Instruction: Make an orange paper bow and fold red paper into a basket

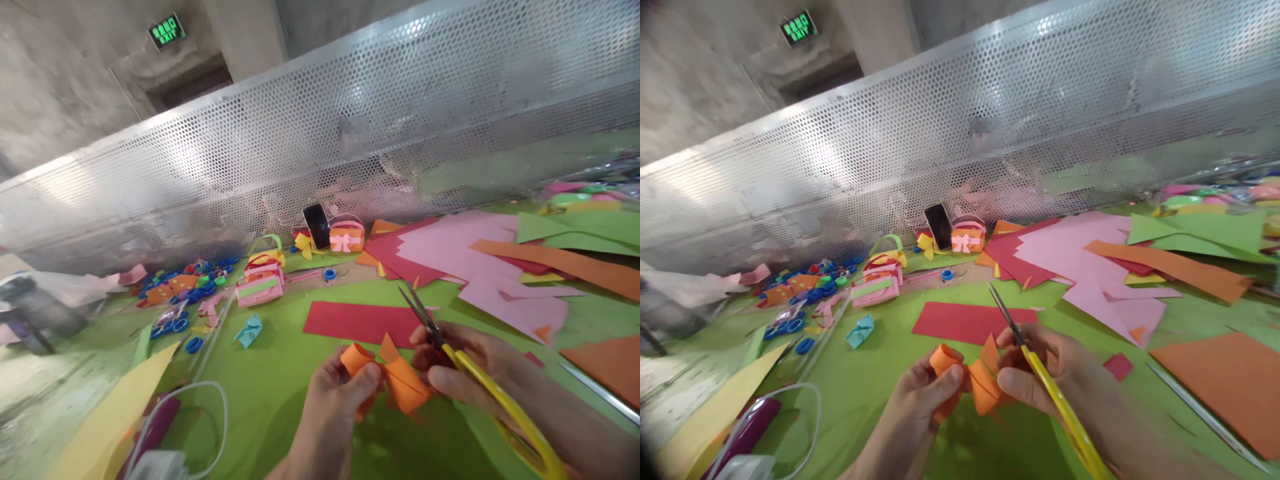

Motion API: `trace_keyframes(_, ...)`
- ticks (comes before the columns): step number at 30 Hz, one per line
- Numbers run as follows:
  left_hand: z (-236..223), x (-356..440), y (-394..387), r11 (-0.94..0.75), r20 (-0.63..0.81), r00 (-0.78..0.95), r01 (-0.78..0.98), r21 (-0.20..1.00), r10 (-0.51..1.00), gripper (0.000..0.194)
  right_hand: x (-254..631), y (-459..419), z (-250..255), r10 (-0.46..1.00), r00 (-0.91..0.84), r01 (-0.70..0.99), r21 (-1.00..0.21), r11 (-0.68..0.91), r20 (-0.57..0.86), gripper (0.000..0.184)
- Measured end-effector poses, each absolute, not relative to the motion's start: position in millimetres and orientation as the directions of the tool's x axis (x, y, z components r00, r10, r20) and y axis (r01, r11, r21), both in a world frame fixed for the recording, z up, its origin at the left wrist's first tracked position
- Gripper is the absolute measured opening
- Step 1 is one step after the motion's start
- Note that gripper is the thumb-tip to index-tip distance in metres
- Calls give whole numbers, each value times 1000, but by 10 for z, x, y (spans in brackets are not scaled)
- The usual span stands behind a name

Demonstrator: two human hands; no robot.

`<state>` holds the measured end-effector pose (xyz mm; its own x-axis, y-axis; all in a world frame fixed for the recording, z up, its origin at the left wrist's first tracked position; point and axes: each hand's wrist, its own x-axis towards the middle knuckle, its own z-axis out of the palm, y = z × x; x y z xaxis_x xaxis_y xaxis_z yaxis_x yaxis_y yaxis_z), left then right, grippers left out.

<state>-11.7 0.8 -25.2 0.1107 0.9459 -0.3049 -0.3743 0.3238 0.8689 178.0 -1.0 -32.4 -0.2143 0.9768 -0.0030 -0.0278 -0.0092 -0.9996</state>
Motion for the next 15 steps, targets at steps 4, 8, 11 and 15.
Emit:
trace_keyframes(4, -287, -98, -3, 342, -300, 169, -369, 864, 939, 42, 1726, -124, -211, 982, -156, -106, -986, -128, -110, 45)
trace_keyframes(8, -149, -88, -73, 369, -294, 249, -352, 860, 923, 39, 1639, -190, -72, 971, -169, 50, -985, -164, -170, 32)
trace_keyframes(11, -86, -89, -90, 372, -302, 249, -317, 873, 920, 44, 1639, -181, -44, 964, -183, 31, -981, -191, -194, 36)
trace_keyframes(15, -115, -76, -69, 333, -269, 230, -314, 889, 935, 42, 1656, -180, -101, 970, -164, 4, -983, -182, -180, 40)
